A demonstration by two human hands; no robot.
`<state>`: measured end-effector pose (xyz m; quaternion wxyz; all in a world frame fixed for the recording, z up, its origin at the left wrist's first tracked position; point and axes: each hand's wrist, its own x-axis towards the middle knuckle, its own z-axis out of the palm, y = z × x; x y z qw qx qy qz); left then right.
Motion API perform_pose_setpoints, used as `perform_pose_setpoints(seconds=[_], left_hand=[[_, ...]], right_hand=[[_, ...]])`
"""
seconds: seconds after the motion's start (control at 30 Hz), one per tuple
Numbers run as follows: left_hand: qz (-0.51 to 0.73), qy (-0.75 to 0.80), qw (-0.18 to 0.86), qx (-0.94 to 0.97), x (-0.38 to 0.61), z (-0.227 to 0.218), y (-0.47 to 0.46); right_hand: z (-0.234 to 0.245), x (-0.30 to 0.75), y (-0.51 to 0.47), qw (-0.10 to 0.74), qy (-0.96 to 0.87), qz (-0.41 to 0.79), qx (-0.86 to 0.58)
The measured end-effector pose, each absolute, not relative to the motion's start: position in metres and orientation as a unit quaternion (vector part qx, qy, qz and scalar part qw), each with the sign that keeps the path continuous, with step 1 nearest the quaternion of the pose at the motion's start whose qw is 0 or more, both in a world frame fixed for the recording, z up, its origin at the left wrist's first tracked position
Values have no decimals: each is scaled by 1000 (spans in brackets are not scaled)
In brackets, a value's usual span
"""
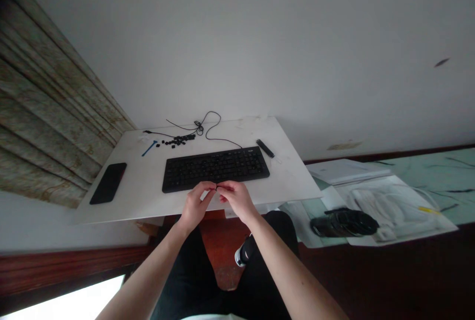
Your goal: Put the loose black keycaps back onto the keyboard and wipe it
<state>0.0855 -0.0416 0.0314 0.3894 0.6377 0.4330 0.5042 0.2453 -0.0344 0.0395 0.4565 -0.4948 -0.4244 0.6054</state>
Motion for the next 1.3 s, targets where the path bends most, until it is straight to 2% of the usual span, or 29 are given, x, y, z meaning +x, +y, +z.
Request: perform_pose_setpoints(seconds=[0.1, 0.27, 0.37, 0.6, 1.13, 1.3], left_hand=[[489, 467, 314, 666, 68, 32, -31], [414, 599, 92, 680, 7, 25, -4], [371, 642, 32, 670, -21, 17, 5], [369, 639, 56, 673, -28, 5, 9], [398, 619, 54, 675, -33, -2, 11], [397, 618, 53, 676, -34, -4, 12]], right_hand=[[34, 261, -30, 473, -428, 574, -514], [27, 317, -18, 523, -386, 503, -570], [26, 352, -11, 549, -346, 466, -601], [32, 392, 13, 521, -384, 412, -641], [27, 403, 21, 458, -460, 377, -661], [23, 407, 24, 387, -528, 361, -664]])
